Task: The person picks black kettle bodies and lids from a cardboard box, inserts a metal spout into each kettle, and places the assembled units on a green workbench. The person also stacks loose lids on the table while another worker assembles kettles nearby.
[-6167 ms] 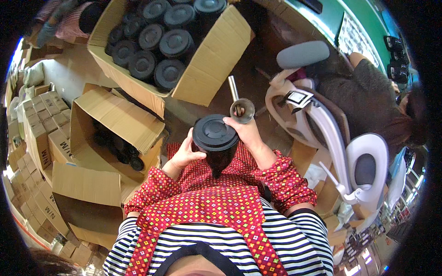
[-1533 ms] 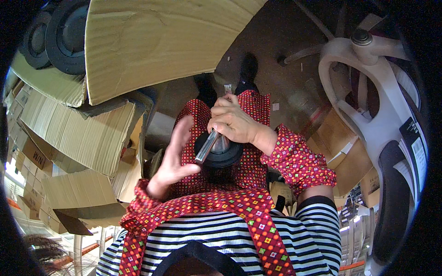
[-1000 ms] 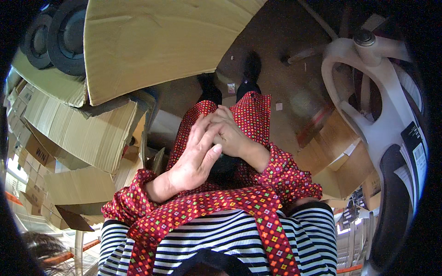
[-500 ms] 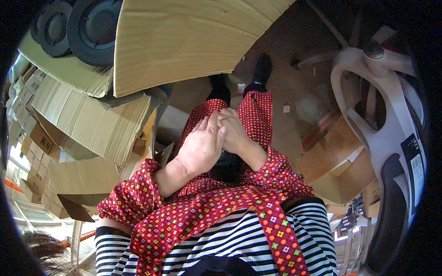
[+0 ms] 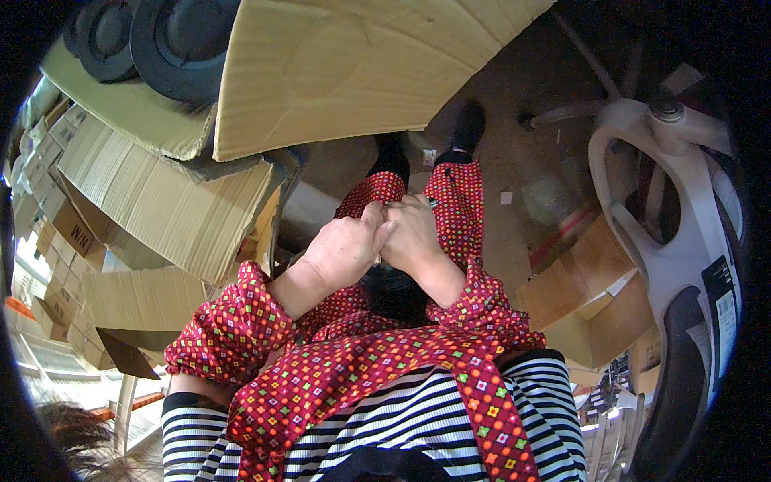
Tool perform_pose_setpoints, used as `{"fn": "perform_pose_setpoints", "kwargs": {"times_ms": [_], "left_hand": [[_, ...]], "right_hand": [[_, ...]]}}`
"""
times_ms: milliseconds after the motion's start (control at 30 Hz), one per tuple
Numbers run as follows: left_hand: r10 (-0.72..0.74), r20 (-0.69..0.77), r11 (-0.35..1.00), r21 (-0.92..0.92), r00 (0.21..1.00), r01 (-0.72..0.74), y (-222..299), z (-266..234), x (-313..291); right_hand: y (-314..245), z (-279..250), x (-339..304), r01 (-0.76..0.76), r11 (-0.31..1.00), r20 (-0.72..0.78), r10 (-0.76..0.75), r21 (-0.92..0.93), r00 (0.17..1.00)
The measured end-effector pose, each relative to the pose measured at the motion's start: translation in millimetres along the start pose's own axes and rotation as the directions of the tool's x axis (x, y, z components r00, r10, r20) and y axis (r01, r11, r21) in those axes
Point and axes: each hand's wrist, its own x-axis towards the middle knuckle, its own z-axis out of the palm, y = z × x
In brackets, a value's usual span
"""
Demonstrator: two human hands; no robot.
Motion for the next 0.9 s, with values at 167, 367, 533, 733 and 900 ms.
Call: {"fn": "perform_pose_setpoints", "kwargs": {"times_ms": [167,367,533,733,900], "left_hand": [[0.09,-0.035,0.995,-0.029,0.995,-0.091,-14,5,2],[0.191,-0.049,0.982,0.008,0.98,-0.191,-31,9,4],[0.223,-0.066,0.973,-0.045,0.973,-0.226,-34,9,7],[0.247,-0.634,0.861,-0.203,0.732,-0.466,-35,11,-8],[0.18,-0.613,0.763,-0.407,0.77,-0.502,-72,100,-28]], "right_hand": [[-2,0,-2,-0.034,0.991,0.028,0.038,-0.128,0.999],[-12,-7,-5,-0.108,0.977,0.037,0.116,-0.183,0.993],[-6,-1,-2,-0.076,0.976,0.034,0.084,-0.204,0.996],[18,0,4,-0.026,1.0,-0.061,0.025,-0.016,0.998],[27,-20,3,-0.199,0.964,0.051,0.192,0.18,0.98]]}}
